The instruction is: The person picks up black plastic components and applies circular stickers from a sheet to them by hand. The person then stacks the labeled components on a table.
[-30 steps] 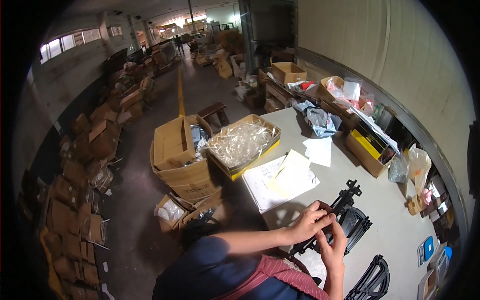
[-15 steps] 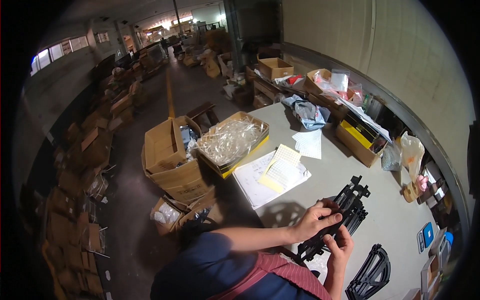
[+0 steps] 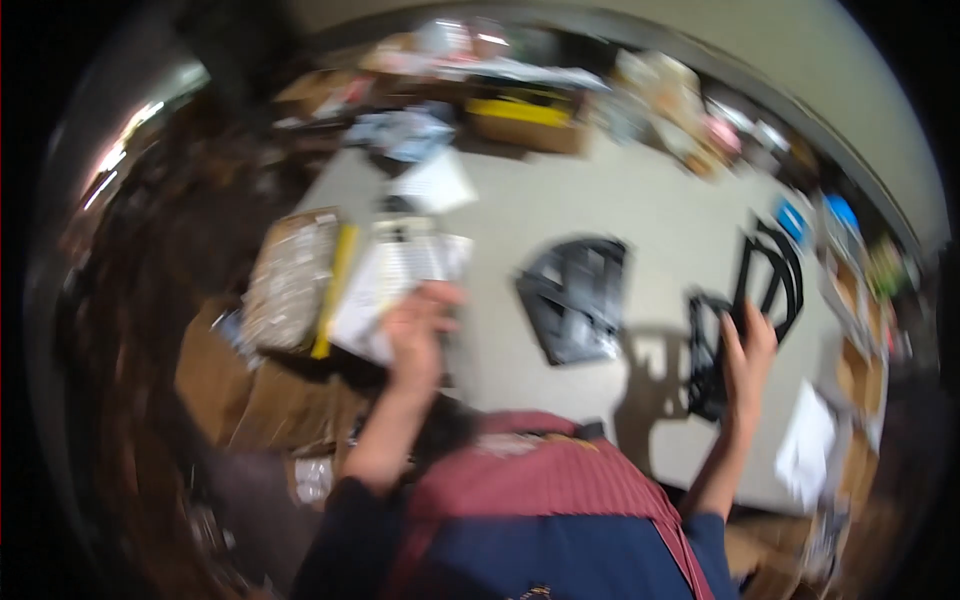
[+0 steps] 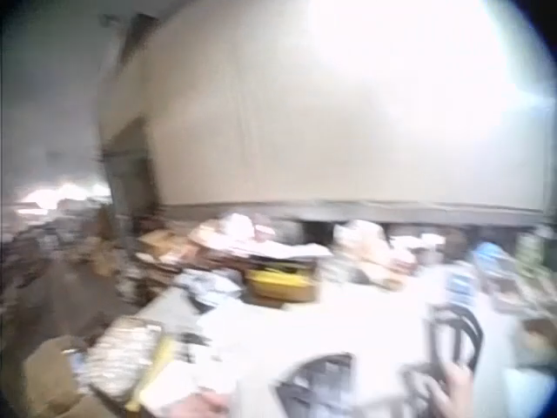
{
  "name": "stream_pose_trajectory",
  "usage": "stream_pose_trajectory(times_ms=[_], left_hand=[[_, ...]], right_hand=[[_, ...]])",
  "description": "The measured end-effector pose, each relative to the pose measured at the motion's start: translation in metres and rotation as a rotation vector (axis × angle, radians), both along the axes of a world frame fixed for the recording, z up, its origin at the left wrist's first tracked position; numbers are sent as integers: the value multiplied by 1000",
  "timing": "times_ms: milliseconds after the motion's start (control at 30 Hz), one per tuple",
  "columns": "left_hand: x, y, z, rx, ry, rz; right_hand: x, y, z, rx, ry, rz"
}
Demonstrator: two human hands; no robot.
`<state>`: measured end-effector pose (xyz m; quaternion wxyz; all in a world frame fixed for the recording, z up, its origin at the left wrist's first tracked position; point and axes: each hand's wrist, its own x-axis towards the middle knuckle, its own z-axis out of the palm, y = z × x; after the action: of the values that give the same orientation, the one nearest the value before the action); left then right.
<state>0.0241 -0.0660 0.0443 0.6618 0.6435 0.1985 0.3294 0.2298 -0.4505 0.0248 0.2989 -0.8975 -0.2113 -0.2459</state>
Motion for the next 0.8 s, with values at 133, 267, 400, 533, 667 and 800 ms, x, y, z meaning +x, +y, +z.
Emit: stream_pose_trajectory(times_ms=[133, 267, 400, 533, 667, 800], left_hand=[[-9, 26, 2, 21, 82, 151], [1, 35, -7, -37, 97, 75], [14, 3, 8, -71, 122, -36], [26, -9, 3, 30, 92, -92], [28, -12, 3, 6, 79, -92], [26, -8, 0, -97, 153, -83]], right_hand=[[49, -40, -28, -483, 111, -341], [62, -56, -90, -538, 390, -419], [49, -49, -122, -548, 360, -330], [48, -43, -142, -588, 358, -231], [50, -58, -134, -391, 556, -115], [53, -71, -132, -152, 404, -144]])
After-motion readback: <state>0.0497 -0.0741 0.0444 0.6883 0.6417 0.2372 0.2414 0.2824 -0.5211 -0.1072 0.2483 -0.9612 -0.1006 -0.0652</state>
